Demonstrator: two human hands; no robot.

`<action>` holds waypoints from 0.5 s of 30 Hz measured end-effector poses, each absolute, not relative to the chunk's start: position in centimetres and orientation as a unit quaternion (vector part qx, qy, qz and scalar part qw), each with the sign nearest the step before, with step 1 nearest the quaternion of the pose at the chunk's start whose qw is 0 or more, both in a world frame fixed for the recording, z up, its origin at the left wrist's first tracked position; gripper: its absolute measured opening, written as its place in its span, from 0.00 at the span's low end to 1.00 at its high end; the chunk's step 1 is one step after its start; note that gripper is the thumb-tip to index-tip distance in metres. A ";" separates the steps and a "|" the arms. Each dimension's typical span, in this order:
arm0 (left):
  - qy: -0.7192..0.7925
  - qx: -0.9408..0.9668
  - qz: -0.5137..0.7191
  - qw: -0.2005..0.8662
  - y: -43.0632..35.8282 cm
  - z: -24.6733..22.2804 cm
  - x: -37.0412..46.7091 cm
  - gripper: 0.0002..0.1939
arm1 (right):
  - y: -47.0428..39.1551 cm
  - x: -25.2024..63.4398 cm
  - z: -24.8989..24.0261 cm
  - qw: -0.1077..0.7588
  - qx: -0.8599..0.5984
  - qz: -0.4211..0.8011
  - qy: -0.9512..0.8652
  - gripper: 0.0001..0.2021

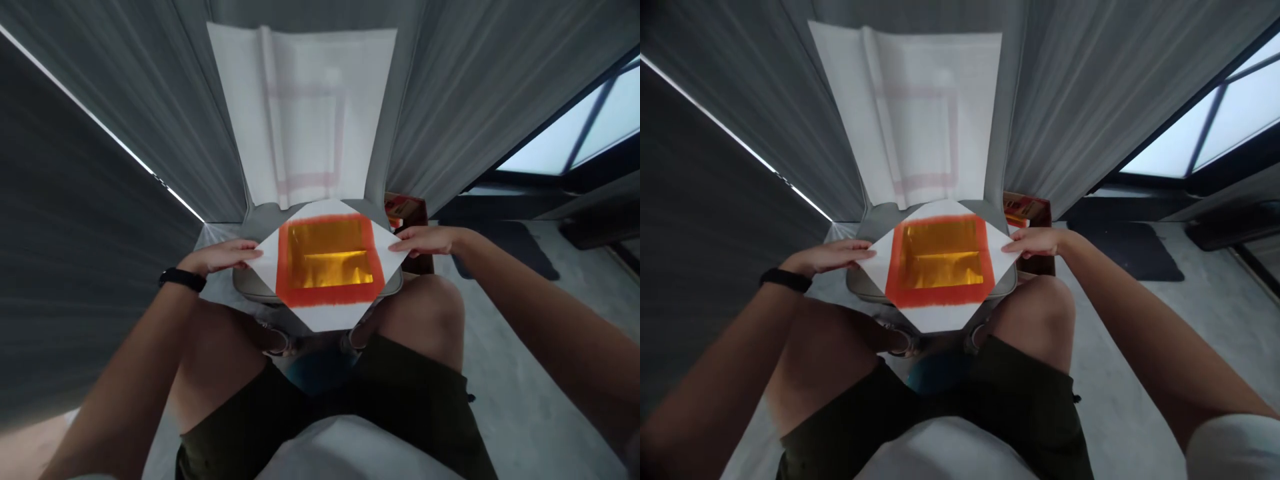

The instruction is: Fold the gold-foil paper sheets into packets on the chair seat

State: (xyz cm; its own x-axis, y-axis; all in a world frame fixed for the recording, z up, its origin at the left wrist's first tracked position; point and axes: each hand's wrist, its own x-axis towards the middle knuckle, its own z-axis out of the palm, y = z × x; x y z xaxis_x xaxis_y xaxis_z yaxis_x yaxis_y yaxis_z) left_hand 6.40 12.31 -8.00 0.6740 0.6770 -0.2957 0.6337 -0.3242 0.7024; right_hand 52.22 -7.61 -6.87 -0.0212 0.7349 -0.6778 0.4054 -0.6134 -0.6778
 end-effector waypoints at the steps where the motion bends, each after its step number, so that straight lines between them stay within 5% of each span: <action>1: 0.410 0.795 0.000 0.447 12.8 -8.7 6.7 0.23 | -7.4 52.4 -7.9 0.144 -0.696 0.576 -0.403 0.19; 4: 0.409 0.748 -0.058 0.520 14.3 -9.9 7.5 0.24 | -7.4 52.6 -9.6 0.162 -0.715 0.568 -0.374 0.18; 15: 0.447 0.786 -0.001 0.427 14.0 -11.8 8.4 0.23 | -14.4 49.0 -11.1 0.323 -0.732 0.530 -0.282 0.18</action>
